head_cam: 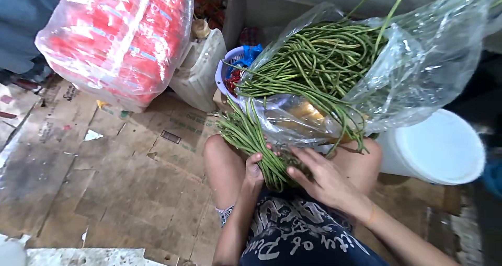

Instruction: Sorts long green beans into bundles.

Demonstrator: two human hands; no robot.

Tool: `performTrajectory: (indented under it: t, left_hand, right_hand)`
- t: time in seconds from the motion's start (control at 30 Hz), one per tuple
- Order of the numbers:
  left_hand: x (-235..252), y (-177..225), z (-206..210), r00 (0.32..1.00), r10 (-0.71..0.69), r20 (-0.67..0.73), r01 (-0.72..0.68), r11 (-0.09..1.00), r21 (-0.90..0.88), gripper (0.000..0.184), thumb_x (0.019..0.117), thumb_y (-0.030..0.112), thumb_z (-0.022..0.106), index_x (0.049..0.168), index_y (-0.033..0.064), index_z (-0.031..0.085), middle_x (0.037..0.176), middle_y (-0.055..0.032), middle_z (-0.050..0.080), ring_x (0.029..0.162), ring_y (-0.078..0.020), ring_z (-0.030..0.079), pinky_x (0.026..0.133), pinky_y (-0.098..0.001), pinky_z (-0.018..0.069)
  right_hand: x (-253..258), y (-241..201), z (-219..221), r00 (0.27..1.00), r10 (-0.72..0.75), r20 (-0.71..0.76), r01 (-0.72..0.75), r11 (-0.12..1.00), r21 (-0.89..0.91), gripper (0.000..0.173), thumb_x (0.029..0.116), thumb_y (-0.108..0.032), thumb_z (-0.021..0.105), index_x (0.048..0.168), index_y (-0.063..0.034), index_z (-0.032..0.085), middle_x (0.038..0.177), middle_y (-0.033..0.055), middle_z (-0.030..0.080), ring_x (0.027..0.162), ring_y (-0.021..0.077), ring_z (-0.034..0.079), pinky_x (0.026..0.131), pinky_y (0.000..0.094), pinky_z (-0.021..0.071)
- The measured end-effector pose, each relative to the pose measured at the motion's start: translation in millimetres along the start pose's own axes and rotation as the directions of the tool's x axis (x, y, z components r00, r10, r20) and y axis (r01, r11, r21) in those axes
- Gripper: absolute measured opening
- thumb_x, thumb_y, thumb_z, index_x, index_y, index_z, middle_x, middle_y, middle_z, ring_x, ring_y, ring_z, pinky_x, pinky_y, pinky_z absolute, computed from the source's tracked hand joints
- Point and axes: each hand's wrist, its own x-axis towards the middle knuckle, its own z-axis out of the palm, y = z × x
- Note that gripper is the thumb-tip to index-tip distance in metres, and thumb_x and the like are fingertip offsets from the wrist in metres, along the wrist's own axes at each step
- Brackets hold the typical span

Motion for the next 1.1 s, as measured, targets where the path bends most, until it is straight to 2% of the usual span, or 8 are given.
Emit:
performTrajectory:
  t: [0.27, 0.4, 0.5, 0.6, 0.73, 0.9, 1.0, 1.1]
  left_hand:
    - [-13.1, 7.4, 44.2, 0.911, 0.048, -0.409, 0.120, 0.919, 0.376, 0.027, 0.0624, 0.018, 0.091, 0.079, 0.0108, 0.072, 0.070, -0.0013, 0.073, 0.064, -0.0070, 0.069, 0.066, -0.0236, 0.0586]
    - [-9.7, 13.4, 57.0, 0.831, 0.161, -0.533, 0.204, 0.803, 0.560, 0.021, 0.0891, -0.006, 0.057, 0.104, 0.0072, 0.060, 0.085, 0.0021, 0.071, 0.079, -0.0025, 0.068, 0.076, -0.0227, 0.0586]
    - [0.3, 13.1, 56.7, 0.847, 0.163, -0.507, 0.278, 0.676, 0.682, 0.058, 0.0725, -0.013, 0.074, 0.125, -0.0015, 0.053, 0.101, -0.0046, 0.070, 0.092, -0.0086, 0.069, 0.083, -0.0304, 0.0600]
    - [-5.2, 30.7, 48.6, 0.932, 0.004, -0.362, 0.234, 0.756, 0.611, 0.071, 0.0593, -0.003, 0.087, 0.122, 0.0022, 0.055, 0.102, -0.0072, 0.073, 0.093, -0.0140, 0.072, 0.085, -0.0351, 0.0616]
    - [-11.8, 42.3, 12.8, 0.997, -0.039, 0.061, 0.004, 0.873, 0.488, 0.029, 0.0788, 0.024, 0.083, 0.107, 0.0186, 0.078, 0.100, 0.0038, 0.078, 0.092, -0.0035, 0.073, 0.086, -0.0240, 0.0595]
    - [1.6, 20.6, 12.6, 0.997, 0.069, -0.041, -0.056, 0.964, 0.262, 0.025, 0.0803, 0.018, 0.078, 0.102, 0.0060, 0.076, 0.088, -0.0080, 0.077, 0.081, -0.0183, 0.075, 0.080, -0.0357, 0.0619]
    - [2.8, 22.9, 1.5, 1.000, -0.009, 0.004, 0.009, 0.999, 0.042, 0.044, 0.0784, 0.022, 0.081, 0.116, 0.0036, 0.067, 0.083, -0.0092, 0.072, 0.076, -0.0241, 0.072, 0.076, -0.0421, 0.0603]
    - [0.6, 27.4, 4.1, 0.999, 0.021, -0.039, -0.022, 0.999, -0.035, 0.049, 0.0763, 0.024, 0.083, 0.118, 0.0036, 0.066, 0.090, -0.0105, 0.071, 0.080, -0.0251, 0.072, 0.076, -0.0429, 0.0607]
  right_hand:
    - [63.3, -39.7, 34.8, 0.996, 0.005, -0.090, 0.013, 0.978, 0.208, 0.092, 0.0978, -0.068, 0.048, 0.159, -0.0016, 0.032, 0.146, 0.0205, 0.055, 0.135, 0.0313, 0.055, 0.113, 0.0518, 0.0434]
    - [80.1, -49.4, 33.1, 0.980, 0.193, -0.056, -0.177, 0.961, 0.211, 0.110, 0.0780, -0.077, 0.069, 0.157, -0.0077, 0.036, 0.134, 0.0154, 0.065, 0.119, 0.0288, 0.066, 0.099, 0.0535, 0.0536]
    - [105.5, -53.8, 21.2, 0.937, 0.337, 0.095, -0.349, 0.921, 0.173, 0.111, 0.0709, -0.068, 0.082, 0.153, -0.0065, 0.037, 0.118, 0.0185, 0.069, 0.107, 0.0348, 0.069, 0.091, 0.0584, 0.0550]
    - [120.5, -55.5, 19.8, 0.951, 0.279, 0.132, -0.304, 0.921, 0.242, 0.092, 0.0710, -0.059, 0.085, 0.139, -0.0084, 0.050, 0.106, 0.0132, 0.070, 0.100, 0.0286, 0.070, 0.087, 0.0538, 0.0564]
    - [137.0, -76.7, 22.9, 0.949, 0.195, 0.247, -0.276, 0.894, 0.354, 0.082, 0.0719, -0.046, 0.088, 0.134, -0.0063, 0.054, 0.109, 0.0140, 0.069, 0.103, 0.0268, 0.068, 0.089, 0.0507, 0.0553]
    - [166.1, -62.1, 10.7, 0.917, 0.074, 0.393, -0.139, 0.980, 0.141, 0.083, 0.0802, -0.063, 0.079, 0.133, -0.0033, 0.055, 0.108, 0.0173, 0.068, 0.098, 0.0318, 0.068, 0.085, 0.0558, 0.0556]
    - [194.7, 5.8, -18.3, 0.990, 0.031, 0.135, -0.065, 0.964, 0.259, 0.052, 0.0878, -0.036, 0.082, 0.128, -0.0056, 0.069, 0.120, 0.0168, 0.071, 0.109, 0.0307, 0.068, 0.098, 0.0528, 0.0547]
    - [208.5, 70.0, -42.5, 0.957, 0.204, -0.205, -0.242, 0.954, -0.179, 0.028, 0.0960, -0.019, 0.069, 0.117, -0.0019, 0.072, 0.123, 0.0244, 0.066, 0.118, 0.0435, 0.062, 0.096, 0.0625, 0.0521]
